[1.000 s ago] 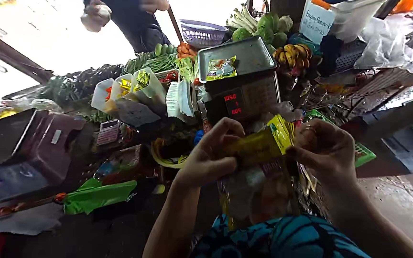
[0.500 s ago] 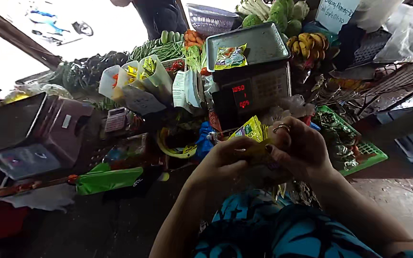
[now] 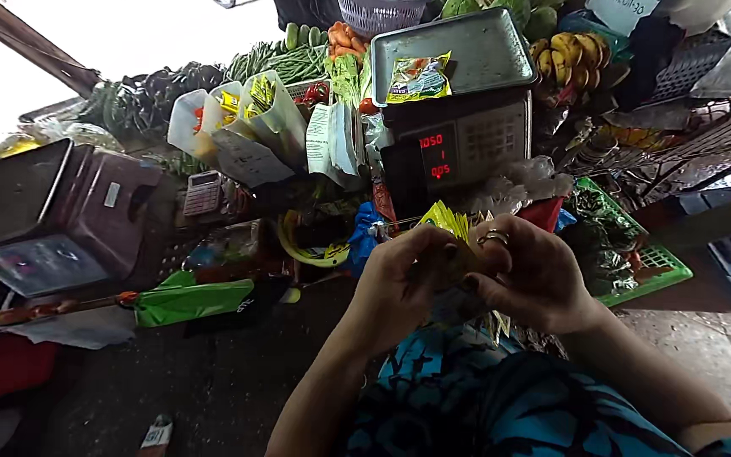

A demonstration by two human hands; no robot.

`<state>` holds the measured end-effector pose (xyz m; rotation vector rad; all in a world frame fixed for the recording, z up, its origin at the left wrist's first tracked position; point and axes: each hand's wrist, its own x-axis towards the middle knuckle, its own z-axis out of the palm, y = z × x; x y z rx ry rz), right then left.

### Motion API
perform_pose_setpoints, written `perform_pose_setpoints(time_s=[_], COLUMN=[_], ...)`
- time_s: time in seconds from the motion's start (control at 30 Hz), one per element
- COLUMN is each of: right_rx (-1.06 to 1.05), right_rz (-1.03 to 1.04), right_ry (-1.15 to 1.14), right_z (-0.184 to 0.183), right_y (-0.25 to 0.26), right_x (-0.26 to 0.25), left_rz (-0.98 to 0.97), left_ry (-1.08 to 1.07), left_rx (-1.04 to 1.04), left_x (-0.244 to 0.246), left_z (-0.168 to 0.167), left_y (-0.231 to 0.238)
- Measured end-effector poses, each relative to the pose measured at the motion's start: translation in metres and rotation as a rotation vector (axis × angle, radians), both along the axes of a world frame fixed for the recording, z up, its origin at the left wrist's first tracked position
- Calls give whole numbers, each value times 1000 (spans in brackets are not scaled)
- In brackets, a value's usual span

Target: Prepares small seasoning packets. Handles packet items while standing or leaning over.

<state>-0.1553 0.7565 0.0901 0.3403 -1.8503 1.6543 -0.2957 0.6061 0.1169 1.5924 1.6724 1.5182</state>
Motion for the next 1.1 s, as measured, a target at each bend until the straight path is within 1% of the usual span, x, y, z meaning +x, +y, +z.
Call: perform_pose_setpoints(time_s=[0.3,0.47,0.63,0.83,1.1], right_rx=[29,48,-21,-40,11], right_rz=[-55,-70,-42,-5,3], right_ry=[32,82,112,119,140], right_z=[0,-3,-3,0,1], right_y=[7,10,9,8,7], right_x=[-5,-6,-4,-3,0], left_rz=[-38,-139,-215,-234,-246], left_ry=[-82,-206,-277,-277,-295], left_rx=[39,33,63,96,75], left_x=[-2,-2,-1,1,5], left_z=[3,2,-1,1,5], left_y=[7,11,12,11,8])
